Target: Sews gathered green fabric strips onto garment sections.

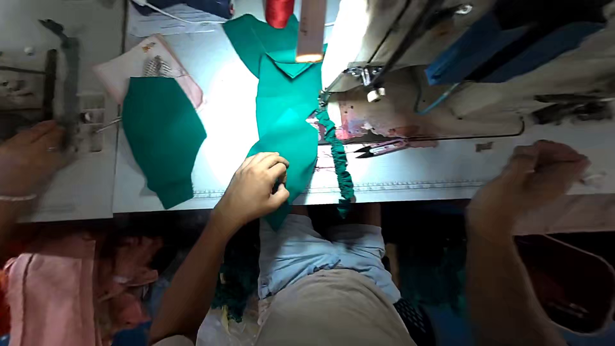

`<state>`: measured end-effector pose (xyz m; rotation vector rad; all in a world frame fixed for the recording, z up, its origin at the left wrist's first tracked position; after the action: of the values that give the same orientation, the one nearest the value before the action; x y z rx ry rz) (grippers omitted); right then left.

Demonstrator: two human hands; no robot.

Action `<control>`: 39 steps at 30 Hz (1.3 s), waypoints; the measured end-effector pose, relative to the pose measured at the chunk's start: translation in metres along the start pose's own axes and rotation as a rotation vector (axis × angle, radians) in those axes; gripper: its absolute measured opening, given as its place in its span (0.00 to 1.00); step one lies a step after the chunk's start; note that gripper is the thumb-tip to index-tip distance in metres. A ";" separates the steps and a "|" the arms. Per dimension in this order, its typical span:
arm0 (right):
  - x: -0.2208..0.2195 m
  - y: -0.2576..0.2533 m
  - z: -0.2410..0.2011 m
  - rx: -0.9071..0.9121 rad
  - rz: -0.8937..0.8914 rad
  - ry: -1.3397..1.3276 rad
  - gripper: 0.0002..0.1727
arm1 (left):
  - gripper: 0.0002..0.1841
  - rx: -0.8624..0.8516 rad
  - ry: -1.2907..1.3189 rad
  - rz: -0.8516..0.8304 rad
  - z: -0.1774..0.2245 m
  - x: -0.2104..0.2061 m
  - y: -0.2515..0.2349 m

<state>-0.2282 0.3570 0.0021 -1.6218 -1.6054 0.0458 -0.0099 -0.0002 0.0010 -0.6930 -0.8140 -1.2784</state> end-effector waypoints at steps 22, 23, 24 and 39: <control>-0.124 0.082 -0.154 0.388 -0.601 0.211 0.32 | 0.25 0.065 -0.317 -0.185 -0.003 0.021 -0.104; -0.124 0.084 -0.153 0.393 -0.615 0.217 0.32 | 0.22 0.065 -0.316 -0.219 -0.001 0.023 -0.106; -0.124 0.085 -0.152 0.397 -0.629 0.218 0.32 | 0.16 0.046 -0.314 -0.238 0.000 0.023 -0.108; -0.128 0.094 -0.150 0.245 -0.623 0.108 0.41 | 0.09 -0.231 -0.185 -0.098 -0.001 0.037 -0.105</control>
<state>-0.0913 0.1878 -0.0177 -0.8786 -1.8692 -0.1617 -0.1101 -0.0386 0.0316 -0.9774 -0.8667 -1.4256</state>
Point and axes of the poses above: each hand's wrist, its own y-axis away from the middle knuckle, its own x-axis out of the back of the hand, z = x × y, the point moved 1 cm from there along -y, towards the middle knuckle, and after that the axes turned 10 degrees about x, right-handed, at the moved point
